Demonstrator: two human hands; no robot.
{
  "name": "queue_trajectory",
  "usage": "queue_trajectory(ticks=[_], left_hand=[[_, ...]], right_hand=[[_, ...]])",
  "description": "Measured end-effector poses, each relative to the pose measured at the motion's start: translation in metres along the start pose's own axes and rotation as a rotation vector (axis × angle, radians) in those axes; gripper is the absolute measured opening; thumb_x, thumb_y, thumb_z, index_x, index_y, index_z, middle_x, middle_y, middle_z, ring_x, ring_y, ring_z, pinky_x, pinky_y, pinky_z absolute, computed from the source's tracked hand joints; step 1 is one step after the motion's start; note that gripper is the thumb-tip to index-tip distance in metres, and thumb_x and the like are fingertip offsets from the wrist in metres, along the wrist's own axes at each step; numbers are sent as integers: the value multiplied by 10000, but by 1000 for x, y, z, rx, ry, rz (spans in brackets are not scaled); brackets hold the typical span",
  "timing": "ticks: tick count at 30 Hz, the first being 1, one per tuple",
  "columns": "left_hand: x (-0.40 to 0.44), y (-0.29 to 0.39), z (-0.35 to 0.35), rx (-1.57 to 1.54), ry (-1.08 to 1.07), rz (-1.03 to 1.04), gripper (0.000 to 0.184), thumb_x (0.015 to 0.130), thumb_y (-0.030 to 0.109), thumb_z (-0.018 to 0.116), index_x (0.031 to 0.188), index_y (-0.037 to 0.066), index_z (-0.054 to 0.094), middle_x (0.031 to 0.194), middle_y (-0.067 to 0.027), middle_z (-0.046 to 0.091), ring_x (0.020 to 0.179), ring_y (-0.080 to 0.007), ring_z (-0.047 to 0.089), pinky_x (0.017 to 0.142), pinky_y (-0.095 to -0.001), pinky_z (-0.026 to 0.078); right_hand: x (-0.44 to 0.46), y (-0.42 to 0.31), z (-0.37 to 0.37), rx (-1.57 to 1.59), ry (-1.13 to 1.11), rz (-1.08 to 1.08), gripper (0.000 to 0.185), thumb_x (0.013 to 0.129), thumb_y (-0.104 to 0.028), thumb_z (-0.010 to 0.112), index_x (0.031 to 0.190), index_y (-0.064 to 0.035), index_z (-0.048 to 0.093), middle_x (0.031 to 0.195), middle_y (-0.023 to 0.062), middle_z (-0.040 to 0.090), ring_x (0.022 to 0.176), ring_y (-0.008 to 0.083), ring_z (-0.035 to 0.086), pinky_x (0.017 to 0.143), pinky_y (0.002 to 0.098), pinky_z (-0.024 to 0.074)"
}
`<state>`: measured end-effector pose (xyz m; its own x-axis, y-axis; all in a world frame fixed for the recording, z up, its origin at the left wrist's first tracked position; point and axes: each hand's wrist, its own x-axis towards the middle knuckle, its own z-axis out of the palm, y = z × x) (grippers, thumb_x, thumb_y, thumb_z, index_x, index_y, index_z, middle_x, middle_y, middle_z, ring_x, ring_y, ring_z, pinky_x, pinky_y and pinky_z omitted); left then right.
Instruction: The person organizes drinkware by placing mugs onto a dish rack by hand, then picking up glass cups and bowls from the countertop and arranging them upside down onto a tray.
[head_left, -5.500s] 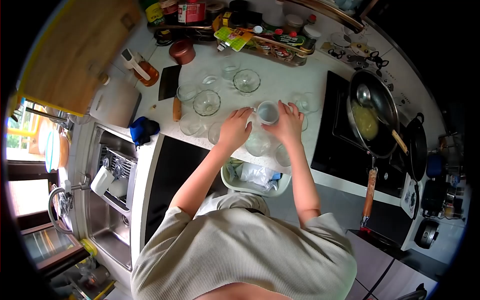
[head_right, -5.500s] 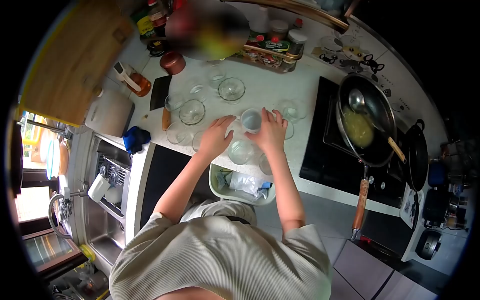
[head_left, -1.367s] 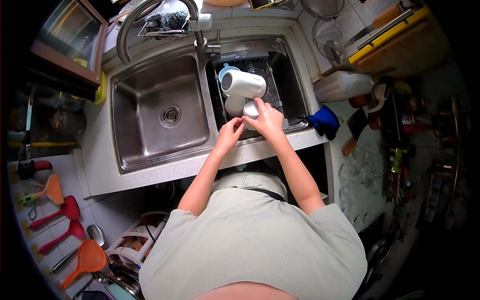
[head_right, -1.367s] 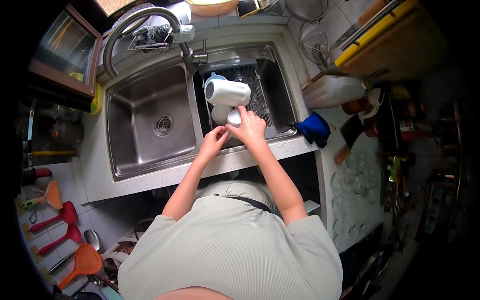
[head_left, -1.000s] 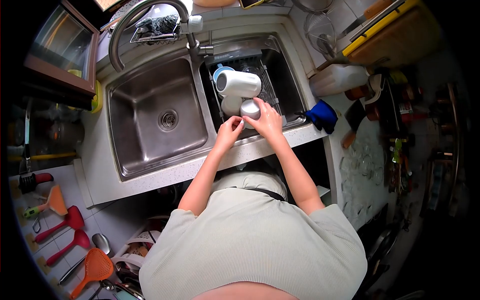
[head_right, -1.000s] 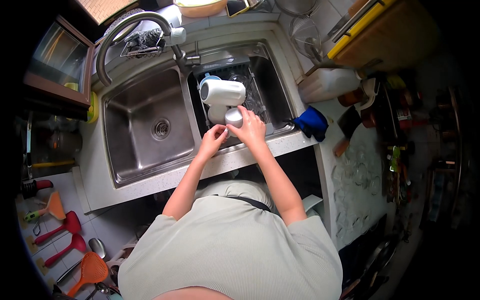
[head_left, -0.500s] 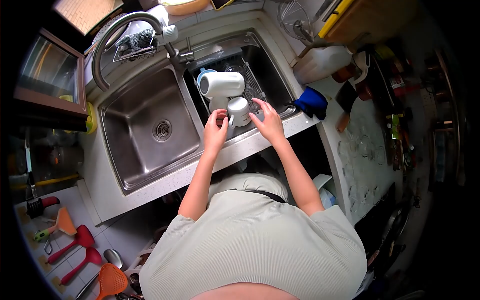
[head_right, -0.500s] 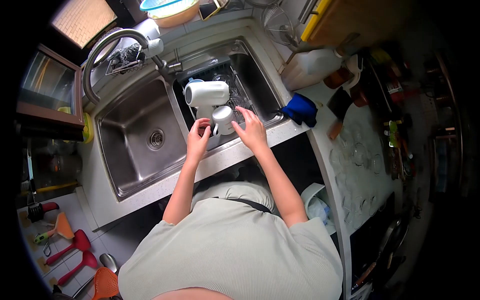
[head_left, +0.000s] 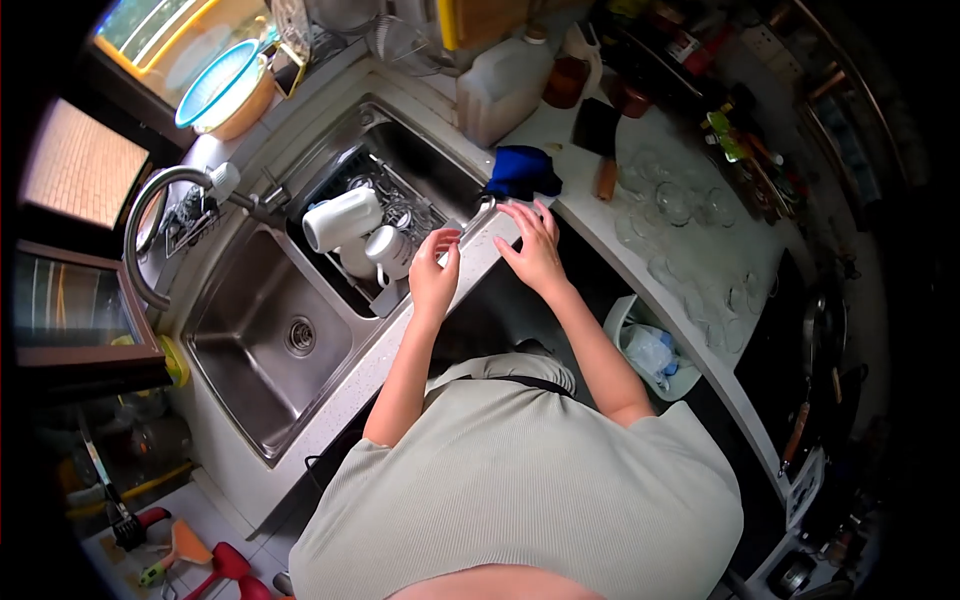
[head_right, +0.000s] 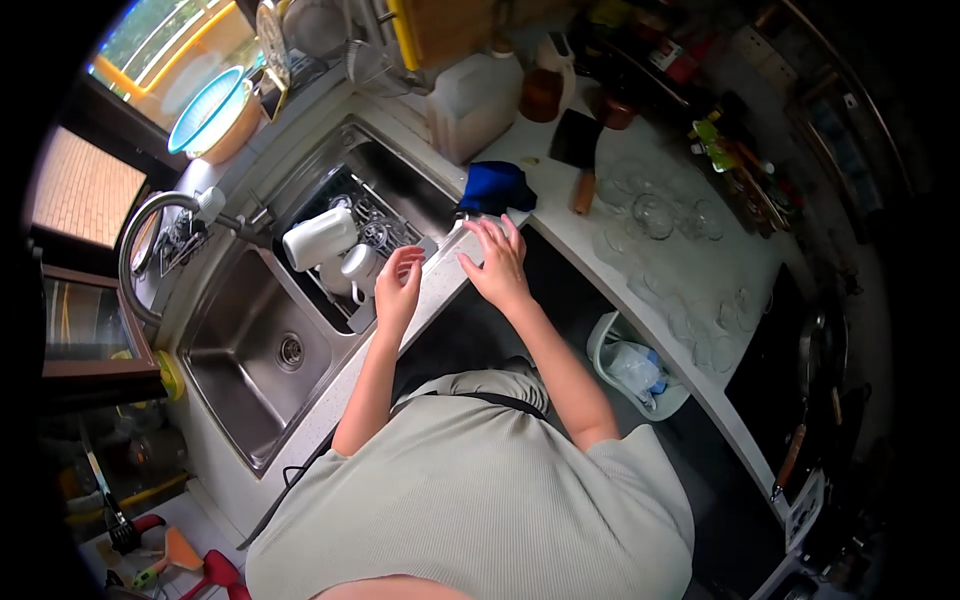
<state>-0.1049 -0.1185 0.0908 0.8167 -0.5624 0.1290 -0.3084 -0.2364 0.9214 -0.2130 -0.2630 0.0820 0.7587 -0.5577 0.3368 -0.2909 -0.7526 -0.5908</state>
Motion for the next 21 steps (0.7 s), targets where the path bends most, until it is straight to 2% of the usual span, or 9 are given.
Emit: queue_trajectory(ticks=[6, 10, 11, 12, 13, 16, 18, 19, 21], left_hand=[[-14, 28, 76, -74, -153, 89, 159, 842, 61, 576, 990, 38, 631, 918, -84, 679, 836, -190, 659, 719, -295, 491], [-36, 56, 128, -72, -270, 91, 195, 823, 62, 602, 1016, 35, 619, 937, -93, 668, 880, -221, 641, 772, -312, 492], [-42, 61, 140, -44, -281, 125, 209, 817, 63, 609, 1024, 36, 616, 940, -94, 665, 895, -228, 635, 787, -318, 490], [-47, 66, 153, -17, -289, 157, 223, 812, 65, 616, 1033, 37, 613, 943, -96, 661, 910, -235, 629, 802, -324, 489], [-51, 69, 164, 6, -329, 142, 316, 787, 83, 653, 1092, 40, 583, 1022, -107, 636, 992, -262, 599, 862, -346, 471], [-59, 74, 199, 75, -292, 227, 417, 769, 110, 684, 1155, 40, 542, 1110, -117, 601, 1065, -292, 564, 908, -362, 450], [-58, 66, 219, 106, -283, 286, 604, 743, 145, 722, 1277, 56, 456, 1232, -140, 531, 1145, -329, 514, 964, -379, 422], [-56, 66, 228, 107, -268, 291, 645, 733, 152, 733, 1297, 58, 436, 1248, -143, 520, 1150, -329, 511, 966, -381, 423], [-53, 66, 242, 88, -277, 218, 764, 702, 167, 766, 1349, 59, 373, 1283, -143, 500, 1147, -315, 519, 951, -386, 436]], right_hand=[[-43, 44, -59, -13, 68, 117, 516, 771, -238, 704, 1252, -175, 530, 1277, 69, 509, 1287, 366, 323, 1073, 497, 250], [-78, 74, -113, 24, 157, 158, 473, 776, -190, 696, 1223, -145, 549, 1235, 75, 542, 1259, 348, 378, 1064, 465, 281], [-86, 81, -128, -11, 201, 130, 456, 773, -160, 690, 1206, -114, 554, 1199, 90, 566, 1207, 341, 442, 1033, 444, 331], [-95, 91, -140, 12, 224, 145, 457, 772, -155, 689, 1205, -106, 552, 1194, 97, 569, 1191, 343, 456, 1022, 443, 345], [-104, 100, -152, 36, 247, 157, 458, 770, -151, 688, 1204, -99, 551, 1190, 104, 571, 1175, 344, 471, 1010, 442, 359], [-122, 126, -185, -2, 296, 176, 486, 758, -155, 697, 1209, -65, 540, 1182, 135, 570, 1136, 346, 504, 970, 440, 397], [-131, 141, -202, -65, 318, 198, 514, 749, -172, 707, 1217, -54, 531, 1185, 141, 567, 1145, 349, 498, 972, 444, 392], [-132, 149, -209, -147, 298, 187, 630, 710, -235, 747, 1252, -38, 492, 1170, 153, 564, 1143, 355, 491, 958, 452, 392], [-132, 158, -219, -218, 236, 234, 707, 694, -288, 769, 1283, -38, 470, 1193, 161, 556, 1145, 353, 487, 961, 448, 390]])
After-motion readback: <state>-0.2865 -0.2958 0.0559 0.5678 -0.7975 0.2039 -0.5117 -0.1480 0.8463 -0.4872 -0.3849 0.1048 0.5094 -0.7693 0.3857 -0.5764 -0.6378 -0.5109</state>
